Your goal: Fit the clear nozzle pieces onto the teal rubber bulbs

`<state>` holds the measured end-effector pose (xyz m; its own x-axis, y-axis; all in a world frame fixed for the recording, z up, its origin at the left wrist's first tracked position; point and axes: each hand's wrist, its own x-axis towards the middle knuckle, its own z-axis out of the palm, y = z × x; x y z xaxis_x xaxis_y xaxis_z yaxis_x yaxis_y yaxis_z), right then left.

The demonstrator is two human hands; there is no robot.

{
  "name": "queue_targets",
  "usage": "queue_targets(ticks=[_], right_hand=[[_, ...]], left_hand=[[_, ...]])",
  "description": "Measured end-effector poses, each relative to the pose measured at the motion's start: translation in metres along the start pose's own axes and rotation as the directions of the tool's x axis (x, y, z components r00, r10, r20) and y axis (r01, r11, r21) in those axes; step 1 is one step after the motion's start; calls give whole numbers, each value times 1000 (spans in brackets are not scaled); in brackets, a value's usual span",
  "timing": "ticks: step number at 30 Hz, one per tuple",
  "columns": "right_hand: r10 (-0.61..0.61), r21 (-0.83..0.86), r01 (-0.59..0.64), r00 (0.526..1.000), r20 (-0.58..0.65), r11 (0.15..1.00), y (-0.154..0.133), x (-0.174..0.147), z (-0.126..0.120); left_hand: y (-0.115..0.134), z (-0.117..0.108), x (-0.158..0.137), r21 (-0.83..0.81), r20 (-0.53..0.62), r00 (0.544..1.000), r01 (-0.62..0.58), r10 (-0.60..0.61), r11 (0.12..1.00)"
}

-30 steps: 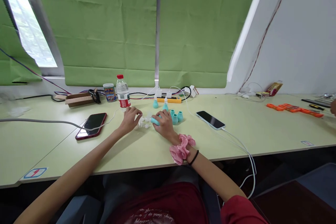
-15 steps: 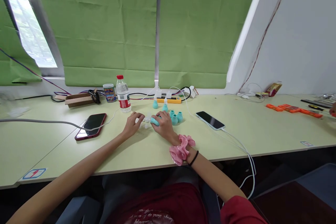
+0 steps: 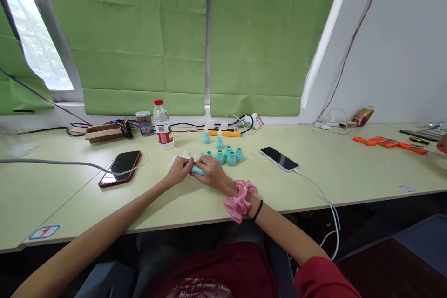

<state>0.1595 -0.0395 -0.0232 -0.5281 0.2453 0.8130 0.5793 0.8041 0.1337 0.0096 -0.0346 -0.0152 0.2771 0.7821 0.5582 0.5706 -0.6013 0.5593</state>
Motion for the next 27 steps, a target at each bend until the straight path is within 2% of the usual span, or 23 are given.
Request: queue_targets(ticks=[7,10,13,16,19,23,27], right_hand=[[20,31,-18,998,-52,999,-3,-1,1],[52,59,-46,994,-93,997,-1,-2,1],[136,97,-120,975,-174,988,2,-2,-2],[241,145,-210,938,-250,967,3,1,-5],[320,200,-272,907,-274,941,2,3,-8],[412,266,-344,871,-269,901,6,8,-10],[492,321,-416,845,-211,851,25,33,-11]], left_hand=[[-9,4,4,-30,97,993,73,-69,997],[-15,0,8,22,82,993,89,-90,996],[-20,-11,14,113,20,995,90,-93,989],[-24,-18,14,237,-40,998,57,-49,970],[-27,-13,6,366,-39,999,2,14,931],[-33,-1,-2,487,-14,998,-46,61,872],[-22,-6,2,554,-2,992,-106,129,826]])
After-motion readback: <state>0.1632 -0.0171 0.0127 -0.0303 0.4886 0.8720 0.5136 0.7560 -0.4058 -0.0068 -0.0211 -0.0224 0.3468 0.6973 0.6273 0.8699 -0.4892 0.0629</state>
